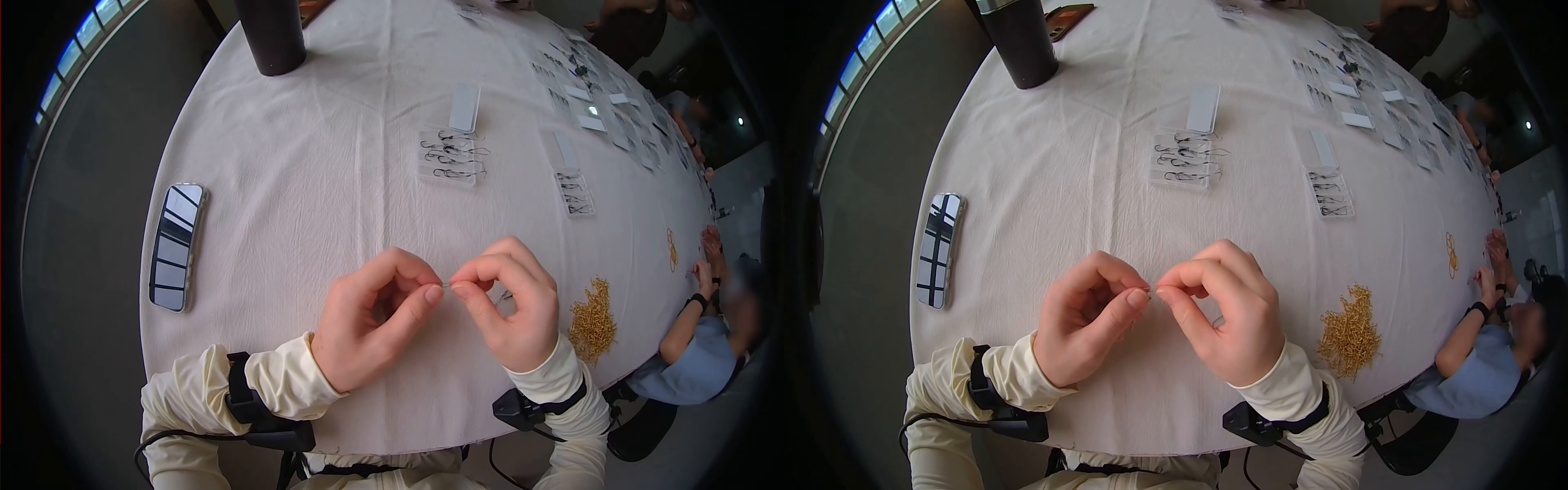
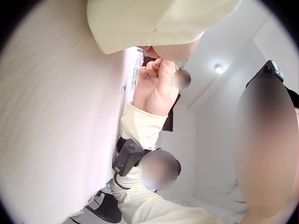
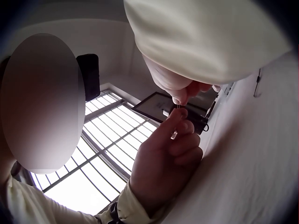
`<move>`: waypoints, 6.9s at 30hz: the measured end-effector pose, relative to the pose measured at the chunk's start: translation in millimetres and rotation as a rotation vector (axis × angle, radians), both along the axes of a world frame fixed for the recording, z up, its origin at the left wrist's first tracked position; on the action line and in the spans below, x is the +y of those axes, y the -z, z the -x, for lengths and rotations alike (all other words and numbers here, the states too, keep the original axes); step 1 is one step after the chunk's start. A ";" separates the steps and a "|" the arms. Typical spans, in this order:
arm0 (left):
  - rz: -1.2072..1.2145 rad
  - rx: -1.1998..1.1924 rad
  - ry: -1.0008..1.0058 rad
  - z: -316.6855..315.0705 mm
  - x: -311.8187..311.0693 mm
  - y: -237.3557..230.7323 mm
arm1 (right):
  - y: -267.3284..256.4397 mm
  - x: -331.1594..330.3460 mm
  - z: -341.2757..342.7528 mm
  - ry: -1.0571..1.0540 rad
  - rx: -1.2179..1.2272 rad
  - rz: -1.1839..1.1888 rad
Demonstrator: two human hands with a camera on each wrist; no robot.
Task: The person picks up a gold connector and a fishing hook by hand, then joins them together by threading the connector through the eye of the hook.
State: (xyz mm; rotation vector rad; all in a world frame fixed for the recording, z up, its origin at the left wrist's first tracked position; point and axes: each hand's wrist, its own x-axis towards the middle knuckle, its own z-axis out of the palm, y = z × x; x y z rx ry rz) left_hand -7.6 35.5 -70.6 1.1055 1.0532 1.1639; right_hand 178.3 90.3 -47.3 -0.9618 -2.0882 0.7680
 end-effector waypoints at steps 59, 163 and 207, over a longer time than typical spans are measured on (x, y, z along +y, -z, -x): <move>0.186 -0.433 0.074 3.1 5.8 -11.6 | 11.7 2.5 -7.7 -0.061 0.311 0.053; 0.115 0.024 0.148 5.2 8.1 -5.8 | 7.2 4.6 -3.8 -0.133 0.158 0.311; 0.224 -0.226 0.195 16.2 17.6 -14.1 | 9.7 10.9 -7.1 -0.095 0.189 0.059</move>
